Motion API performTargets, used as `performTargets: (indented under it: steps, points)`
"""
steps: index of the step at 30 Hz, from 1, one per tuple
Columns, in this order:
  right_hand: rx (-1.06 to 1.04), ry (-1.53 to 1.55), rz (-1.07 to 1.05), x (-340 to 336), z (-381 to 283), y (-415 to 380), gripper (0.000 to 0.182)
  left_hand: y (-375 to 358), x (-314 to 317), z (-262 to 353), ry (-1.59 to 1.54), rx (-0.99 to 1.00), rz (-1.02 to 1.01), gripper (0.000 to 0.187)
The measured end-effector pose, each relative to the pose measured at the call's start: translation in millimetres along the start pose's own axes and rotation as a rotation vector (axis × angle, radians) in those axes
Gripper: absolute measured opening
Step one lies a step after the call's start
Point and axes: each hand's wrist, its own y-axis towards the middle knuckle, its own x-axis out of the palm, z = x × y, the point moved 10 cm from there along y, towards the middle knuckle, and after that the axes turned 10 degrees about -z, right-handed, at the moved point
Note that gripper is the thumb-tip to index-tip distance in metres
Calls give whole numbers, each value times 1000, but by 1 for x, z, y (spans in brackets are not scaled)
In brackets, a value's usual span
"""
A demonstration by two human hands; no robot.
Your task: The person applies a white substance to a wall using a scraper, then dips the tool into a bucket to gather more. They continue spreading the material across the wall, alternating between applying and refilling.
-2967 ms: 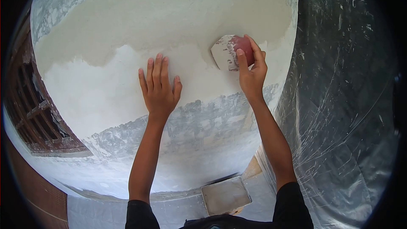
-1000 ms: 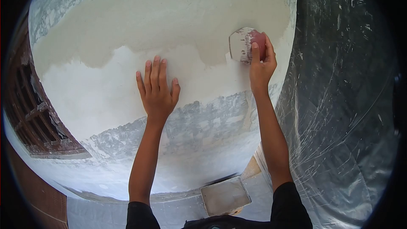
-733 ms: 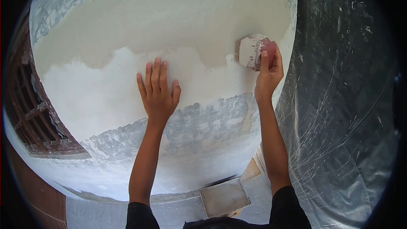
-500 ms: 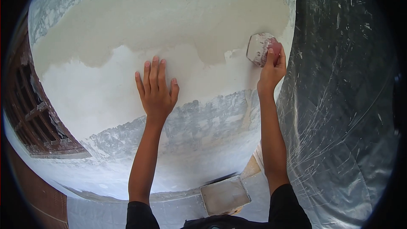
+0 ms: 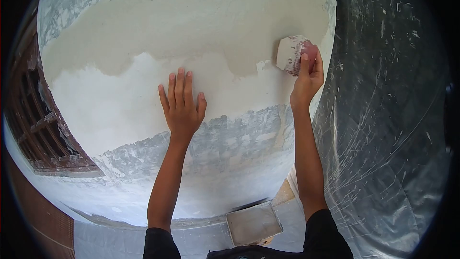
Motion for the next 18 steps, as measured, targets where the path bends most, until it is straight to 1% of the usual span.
performTargets:
  steps: [1,3,5,6,8,9,11,13,14,15,17,18]
  points:
    - [-40,-61,-103,16,-2,-7,44,0,1,1,-4,-4,-1,53]
    - [-12,-479,-332,40,-2,-23,46,0,0,1,-7,-3,-8,53]
    - [-5,-563,-280,34,-1,-19,46,0,1,1,-8,-3,-14,53]
    - [-4,-566,-277,30,4,-10,46,0,1,0,-9,-3,-15,53]
    - [28,-53,56,-17,13,8,43,-1,1,0,-7,-7,-17,53]
    - [83,-20,133,-32,13,10,43,-1,0,1,-4,-4,-7,53]
    - [39,28,132,-36,7,9,44,0,-1,1,0,-4,8,53]
    - [8,-20,-13,-12,6,0,46,0,1,1,2,-14,-7,53]
    - [0,-202,-144,4,4,-8,47,0,1,2,-2,-13,-8,53]
    - [50,-405,-263,14,7,-18,48,0,1,1,0,-16,-12,53]
    - [39,-485,-220,12,4,-16,47,0,1,1,6,-13,-19,53]
    - [62,-295,-97,-5,15,-7,45,0,1,2,4,-11,-18,53]
